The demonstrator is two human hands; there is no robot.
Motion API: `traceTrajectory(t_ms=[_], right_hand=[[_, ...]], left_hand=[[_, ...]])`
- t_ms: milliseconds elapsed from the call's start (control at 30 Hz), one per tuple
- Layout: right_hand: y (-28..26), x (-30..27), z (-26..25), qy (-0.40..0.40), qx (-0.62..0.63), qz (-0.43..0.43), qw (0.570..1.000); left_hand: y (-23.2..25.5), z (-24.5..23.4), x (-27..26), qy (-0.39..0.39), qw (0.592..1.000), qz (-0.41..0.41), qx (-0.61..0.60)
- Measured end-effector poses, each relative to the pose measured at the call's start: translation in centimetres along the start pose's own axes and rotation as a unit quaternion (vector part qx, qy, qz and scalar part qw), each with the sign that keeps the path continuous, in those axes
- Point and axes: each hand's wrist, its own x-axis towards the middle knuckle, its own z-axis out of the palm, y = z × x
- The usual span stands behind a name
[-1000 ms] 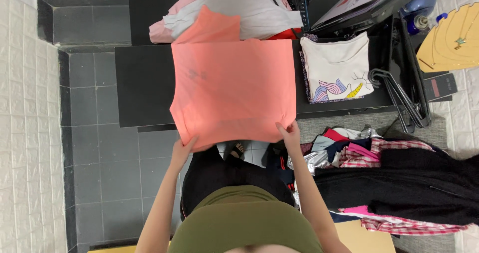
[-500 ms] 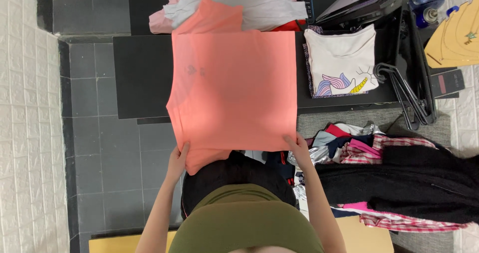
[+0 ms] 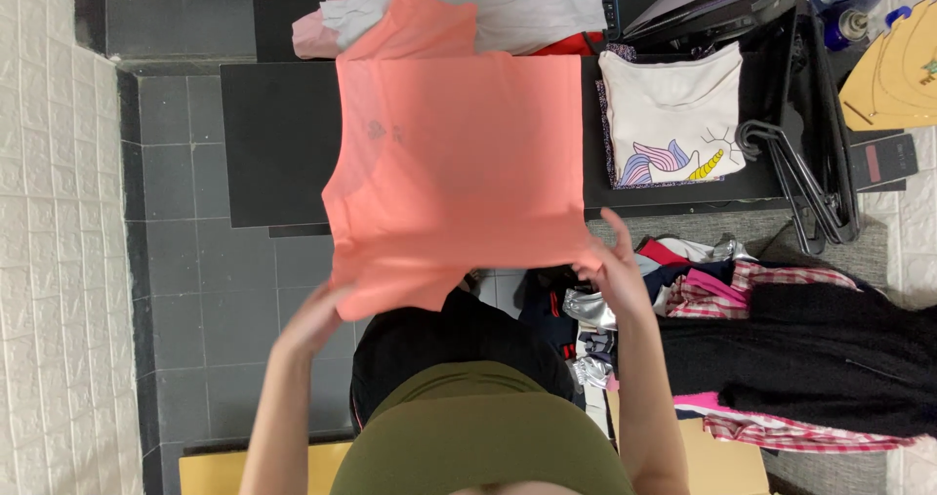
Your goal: Folding various garments on a desk and placing them into a cardboard box
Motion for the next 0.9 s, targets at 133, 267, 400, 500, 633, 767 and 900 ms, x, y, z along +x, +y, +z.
traceTrajectory(t_ms=[133, 267, 400, 500, 633, 767, 900], right_hand=[[-2.1, 3.8, -0.5, -0.006, -0.012, 0.002, 1.0], [-6.1, 6.4, 3.1, 0.007, 0.018, -0.004, 1.0], [-7.6, 10.3, 4.7, 0.042, 0.05, 0.012, 0.998], [-7.5, 12.5, 5.1, 0.04, 0.079, 0.016, 0.996], [-6.1, 14.6, 3.5, 0.046, 0.061, -0.008, 0.997], [-5.5, 12.6, 3.9, 0.109, -0.172, -0.06, 0.977], [-2.3, 12.6, 2.7, 0.111, -0.428, -0.231, 0.867]], left_hand=[[4.5, -0.6, 3.2, -0.038, 0.972, 0.065, -0.224], [7.2, -1.8, 10.7, -0.096, 0.945, 0.093, -0.298], [13.9, 1.3, 10.1, -0.116, 0.941, 0.081, -0.306], [16.0, 1.7, 11.7, -0.134, 0.929, 0.096, -0.332], [11.8, -2.3, 21.5, -0.125, 0.948, 0.144, -0.255], [5.8, -6.6, 25.1, 0.037, 0.968, 0.221, 0.116], [7.5, -1.7, 15.1, 0.268, 0.727, 0.441, 0.453]])
